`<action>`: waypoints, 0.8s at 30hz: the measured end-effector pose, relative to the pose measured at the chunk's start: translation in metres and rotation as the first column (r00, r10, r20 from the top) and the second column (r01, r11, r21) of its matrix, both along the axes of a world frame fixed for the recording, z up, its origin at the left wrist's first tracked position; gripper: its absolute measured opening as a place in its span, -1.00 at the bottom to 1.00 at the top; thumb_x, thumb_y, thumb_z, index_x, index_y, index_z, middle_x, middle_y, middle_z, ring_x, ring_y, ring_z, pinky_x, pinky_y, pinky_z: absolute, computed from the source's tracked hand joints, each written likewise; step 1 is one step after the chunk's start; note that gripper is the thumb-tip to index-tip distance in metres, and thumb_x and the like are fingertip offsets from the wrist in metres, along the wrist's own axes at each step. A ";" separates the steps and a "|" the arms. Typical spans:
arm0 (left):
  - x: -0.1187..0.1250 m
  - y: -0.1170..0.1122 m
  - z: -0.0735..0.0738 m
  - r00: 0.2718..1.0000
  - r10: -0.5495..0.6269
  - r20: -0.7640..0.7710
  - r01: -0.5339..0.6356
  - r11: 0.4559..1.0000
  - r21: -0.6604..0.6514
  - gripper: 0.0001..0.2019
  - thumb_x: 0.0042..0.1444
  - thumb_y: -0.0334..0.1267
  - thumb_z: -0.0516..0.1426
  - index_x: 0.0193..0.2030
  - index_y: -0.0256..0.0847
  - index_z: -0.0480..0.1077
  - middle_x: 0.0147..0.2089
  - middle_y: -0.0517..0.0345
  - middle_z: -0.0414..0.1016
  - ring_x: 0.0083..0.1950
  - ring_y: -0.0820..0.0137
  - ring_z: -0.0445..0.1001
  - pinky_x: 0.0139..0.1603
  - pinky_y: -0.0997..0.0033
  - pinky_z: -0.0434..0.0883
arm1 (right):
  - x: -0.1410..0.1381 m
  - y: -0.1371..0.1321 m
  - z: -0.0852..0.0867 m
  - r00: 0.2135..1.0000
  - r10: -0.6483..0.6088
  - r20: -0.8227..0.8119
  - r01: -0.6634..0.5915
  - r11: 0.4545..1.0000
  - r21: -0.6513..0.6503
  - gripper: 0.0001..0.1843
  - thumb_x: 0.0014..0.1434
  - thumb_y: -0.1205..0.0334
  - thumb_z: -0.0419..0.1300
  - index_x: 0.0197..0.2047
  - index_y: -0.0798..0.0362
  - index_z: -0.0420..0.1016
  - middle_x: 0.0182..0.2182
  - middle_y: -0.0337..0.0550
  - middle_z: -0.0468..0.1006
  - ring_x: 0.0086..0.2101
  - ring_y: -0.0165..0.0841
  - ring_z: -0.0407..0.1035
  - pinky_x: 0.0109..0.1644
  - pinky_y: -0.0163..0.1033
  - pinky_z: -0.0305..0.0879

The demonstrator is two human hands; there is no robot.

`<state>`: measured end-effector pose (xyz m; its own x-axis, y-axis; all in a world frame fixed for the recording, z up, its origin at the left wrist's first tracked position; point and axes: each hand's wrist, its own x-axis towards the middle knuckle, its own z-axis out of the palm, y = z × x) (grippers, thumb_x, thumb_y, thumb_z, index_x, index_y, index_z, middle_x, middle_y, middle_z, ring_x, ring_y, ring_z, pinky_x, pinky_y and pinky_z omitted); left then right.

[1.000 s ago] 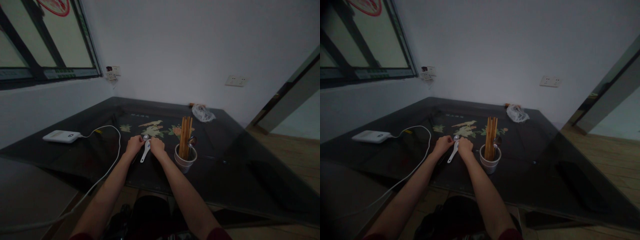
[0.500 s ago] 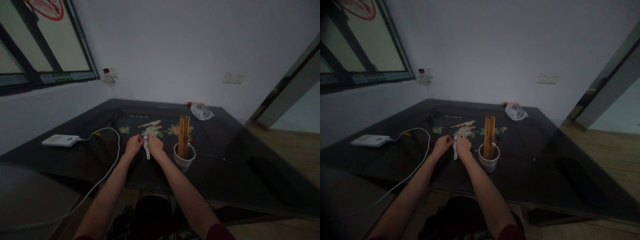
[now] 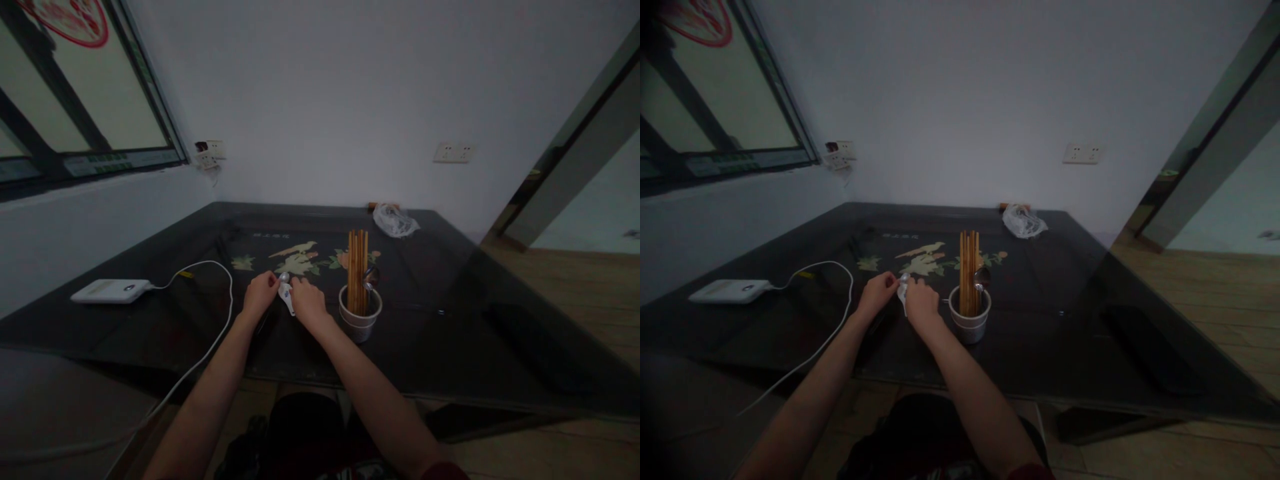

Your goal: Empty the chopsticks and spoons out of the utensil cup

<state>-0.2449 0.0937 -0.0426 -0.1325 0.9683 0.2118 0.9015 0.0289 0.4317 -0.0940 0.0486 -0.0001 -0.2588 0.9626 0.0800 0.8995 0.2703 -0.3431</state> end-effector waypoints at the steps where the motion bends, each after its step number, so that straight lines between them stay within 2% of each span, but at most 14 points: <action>1: 0.000 -0.001 0.000 1.000 0.000 0.004 0.000 1.000 0.003 -0.83 0.14 -0.16 0.05 -0.35 -0.18 0.38 -0.34 0.12 0.50 -0.30 0.38 0.45 -0.37 0.48 0.21 | 0.002 -0.003 0.001 1.000 0.007 -0.003 -0.007 1.000 0.002 -0.72 0.34 0.25 -0.11 0.02 0.04 0.32 -0.07 -0.01 0.47 -0.13 -0.21 0.46 -0.15 -0.18 0.34; 5: 0.003 -0.004 0.005 1.000 0.016 0.019 -0.016 1.000 0.011 -0.82 0.14 -0.14 0.04 -0.33 -0.16 0.38 -0.33 0.14 0.51 -0.31 0.39 0.45 -0.37 0.50 0.21 | 0.009 -0.021 0.008 0.996 0.082 -0.044 -0.079 0.995 0.062 -0.70 0.36 0.27 -0.15 0.01 0.03 0.35 -0.10 -0.04 0.49 -0.17 -0.26 0.47 -0.16 -0.22 0.33; 9: 0.007 -0.006 0.010 0.998 0.003 0.055 -0.007 0.998 0.066 -0.78 0.16 -0.09 0.01 -0.33 -0.15 0.38 -0.36 0.18 0.50 -0.34 0.42 0.44 -0.36 0.52 0.23 | 0.023 -0.051 0.023 0.958 0.242 -0.150 -0.216 0.961 0.174 -0.71 0.36 0.27 -0.12 -0.09 0.01 0.42 -0.16 -0.13 0.54 -0.17 -0.32 0.47 -0.13 -0.28 0.31; 13: 0.015 -0.013 0.016 0.984 -0.137 0.118 0.111 0.973 0.203 -0.67 0.24 -0.09 -0.10 -0.38 -0.18 0.37 -0.42 0.18 0.47 -0.38 0.43 0.41 -0.37 0.51 0.24 | 0.053 -0.090 0.037 0.874 0.385 -0.298 -0.309 0.912 0.272 -0.71 0.36 0.22 -0.07 -0.17 0.05 0.48 -0.27 -0.16 0.55 -0.24 -0.39 0.45 -0.17 -0.35 0.29; 15: 0.022 -0.020 0.022 0.965 -0.205 0.161 0.161 0.955 0.250 -0.61 0.26 -0.08 -0.15 -0.42 -0.19 0.37 -0.48 0.18 0.44 -0.41 0.43 0.40 -0.37 0.50 0.24 | 0.075 -0.106 0.039 0.798 0.455 -0.396 -0.308 0.872 0.381 -0.68 0.35 0.19 -0.07 -0.25 0.06 0.49 -0.36 -0.17 0.53 -0.32 -0.42 0.42 -0.23 -0.36 0.28; 18: 0.038 -0.034 0.035 0.945 -0.281 0.168 0.230 0.934 0.272 -0.54 0.27 -0.05 -0.16 -0.50 -0.20 0.37 -0.55 0.18 0.40 -0.46 0.43 0.40 -0.36 0.48 0.25 | 0.111 -0.118 0.037 0.741 0.410 -0.532 -0.148 0.873 0.465 -0.68 0.33 0.20 -0.02 -0.36 0.08 0.48 -0.47 -0.20 0.49 -0.42 -0.43 0.38 -0.32 -0.35 0.26; 21: 0.059 -0.050 0.052 0.923 -0.363 0.131 0.313 0.902 0.297 -0.57 0.26 -0.07 -0.12 -0.49 -0.20 0.38 -0.52 0.16 0.43 -0.42 0.41 0.41 -0.30 0.47 0.27 | 0.145 -0.112 0.032 0.751 0.223 -0.621 0.094 0.896 0.435 -0.70 0.29 0.20 0.03 -0.41 0.06 0.47 -0.49 -0.20 0.47 -0.42 -0.41 0.37 -0.34 -0.31 0.24; 24: 0.082 -0.064 0.067 0.890 -0.421 0.174 0.357 0.882 0.307 -0.63 0.25 -0.09 -0.09 -0.42 -0.20 0.41 -0.43 0.14 0.47 -0.32 0.37 0.44 -0.23 0.45 0.30 | 0.169 -0.096 0.027 0.746 0.037 -0.665 0.289 0.882 0.373 -0.70 0.26 0.16 0.06 -0.45 0.06 0.46 -0.47 -0.16 0.48 -0.40 -0.36 0.37 -0.33 -0.28 0.23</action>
